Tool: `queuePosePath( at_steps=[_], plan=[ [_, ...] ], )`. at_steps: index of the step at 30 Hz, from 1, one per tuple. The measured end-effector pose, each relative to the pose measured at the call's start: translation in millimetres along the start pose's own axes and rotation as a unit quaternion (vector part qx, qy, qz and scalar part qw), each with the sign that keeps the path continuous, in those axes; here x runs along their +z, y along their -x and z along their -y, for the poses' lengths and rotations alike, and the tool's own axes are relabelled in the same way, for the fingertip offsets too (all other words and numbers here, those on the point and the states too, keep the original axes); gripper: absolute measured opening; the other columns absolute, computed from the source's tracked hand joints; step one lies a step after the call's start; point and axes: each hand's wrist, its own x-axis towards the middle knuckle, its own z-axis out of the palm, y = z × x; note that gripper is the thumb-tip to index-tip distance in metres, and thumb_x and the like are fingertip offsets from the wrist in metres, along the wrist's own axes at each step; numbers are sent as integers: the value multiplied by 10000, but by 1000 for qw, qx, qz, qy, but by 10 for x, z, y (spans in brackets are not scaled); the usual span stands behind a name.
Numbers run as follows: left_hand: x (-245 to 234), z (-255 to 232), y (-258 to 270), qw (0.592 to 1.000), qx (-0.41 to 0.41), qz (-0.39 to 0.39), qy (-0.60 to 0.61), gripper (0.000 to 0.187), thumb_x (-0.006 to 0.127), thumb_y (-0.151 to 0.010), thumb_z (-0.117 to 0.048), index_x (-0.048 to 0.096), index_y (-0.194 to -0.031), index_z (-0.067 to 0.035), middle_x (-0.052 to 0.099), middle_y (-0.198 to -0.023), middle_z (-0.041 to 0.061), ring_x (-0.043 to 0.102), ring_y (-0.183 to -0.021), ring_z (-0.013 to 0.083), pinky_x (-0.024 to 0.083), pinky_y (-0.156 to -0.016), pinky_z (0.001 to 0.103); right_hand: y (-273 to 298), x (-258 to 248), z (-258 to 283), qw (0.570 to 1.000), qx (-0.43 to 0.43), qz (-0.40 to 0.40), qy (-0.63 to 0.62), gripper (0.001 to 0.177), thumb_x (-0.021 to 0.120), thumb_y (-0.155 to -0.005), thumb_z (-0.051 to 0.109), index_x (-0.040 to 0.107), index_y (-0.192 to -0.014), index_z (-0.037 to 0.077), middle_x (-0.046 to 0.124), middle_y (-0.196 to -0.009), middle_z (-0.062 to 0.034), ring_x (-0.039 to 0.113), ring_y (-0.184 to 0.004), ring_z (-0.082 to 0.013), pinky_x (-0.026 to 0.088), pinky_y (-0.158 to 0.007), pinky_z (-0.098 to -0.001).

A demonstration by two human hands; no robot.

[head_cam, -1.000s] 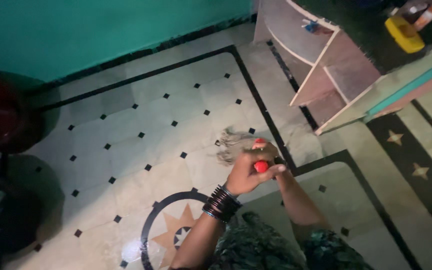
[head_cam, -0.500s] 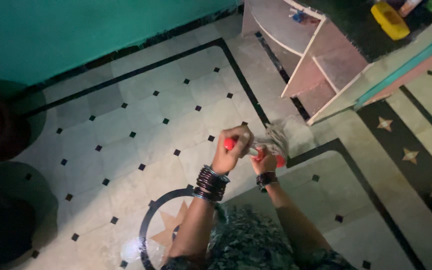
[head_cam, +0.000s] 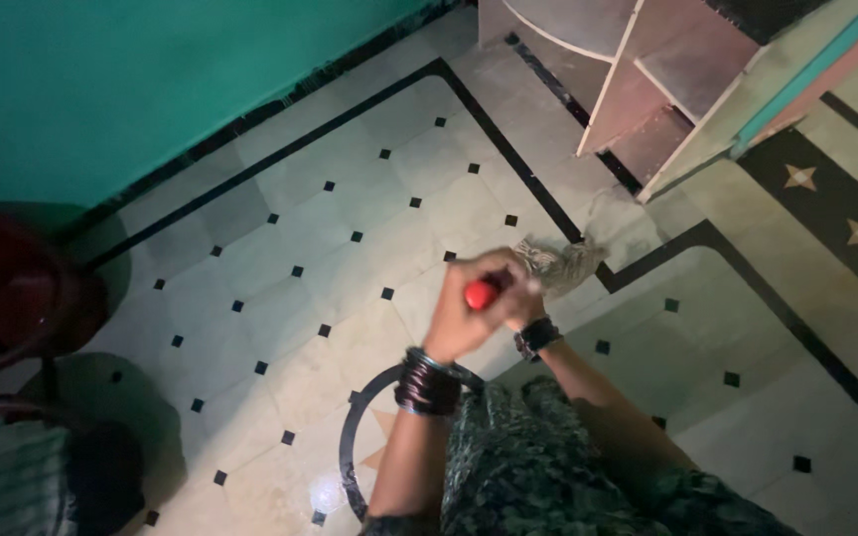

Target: The person wrings out a string mop in a metal bucket of water, then mops the tiled floor of a room. The person moves around the room, cleaning the floor near a fan, a bed with clothes, and a TV stand.

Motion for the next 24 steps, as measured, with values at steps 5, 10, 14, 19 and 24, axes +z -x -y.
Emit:
queuePosePath(
  at_steps=[5,10,14,19,24],
  plan=[
    [30,127,359,994,12,-19,103,163,679,-936,-97,600,-871,30,612,-749,60,586,-689,129,488,-677,277,300,-36,-390,995,-4,95,-19,231,723,-883,264,696,-1020,80,737,-917,-36,699,-828,-131,584,-724,-314],
    [100,327,571,990,111,-90,2,230,623,-967,-62,565,-770,43,470,-680,102,454,-664,205,501,-892,360,461,70,-658,992,-7,100,71,263,678,-900,223,650,-1135,109,757,-925,-59,729,-828,-179,580,-731,-308],
    [-3,446,737,993,24,-109,-28,196,631,-944,-59,583,-783,42,543,-667,115,525,-594,205,450,-616,312,468,155,-519,993,32,74,87,288,624,-925,186,625,-1209,141,747,-912,-60,733,-812,-201,564,-721,-311],
    [-142,591,778,991,47,-123,-10,180,633,-937,-53,584,-783,29,591,-688,105,560,-604,196,461,-623,318,413,287,-166,988,-55,60,132,187,694,-863,113,593,-1020,132,661,-766,-49,651,-678,-219,519,-641,-334],
    [-189,714,699,989,47,-137,-14,157,650,-924,-44,612,-782,12,637,-716,97,611,-636,189,489,-653,304,281,319,-118,993,-48,45,96,204,702,-852,45,601,-999,144,635,-720,-21,637,-650,-194,515,-630,-310]
  ],
)
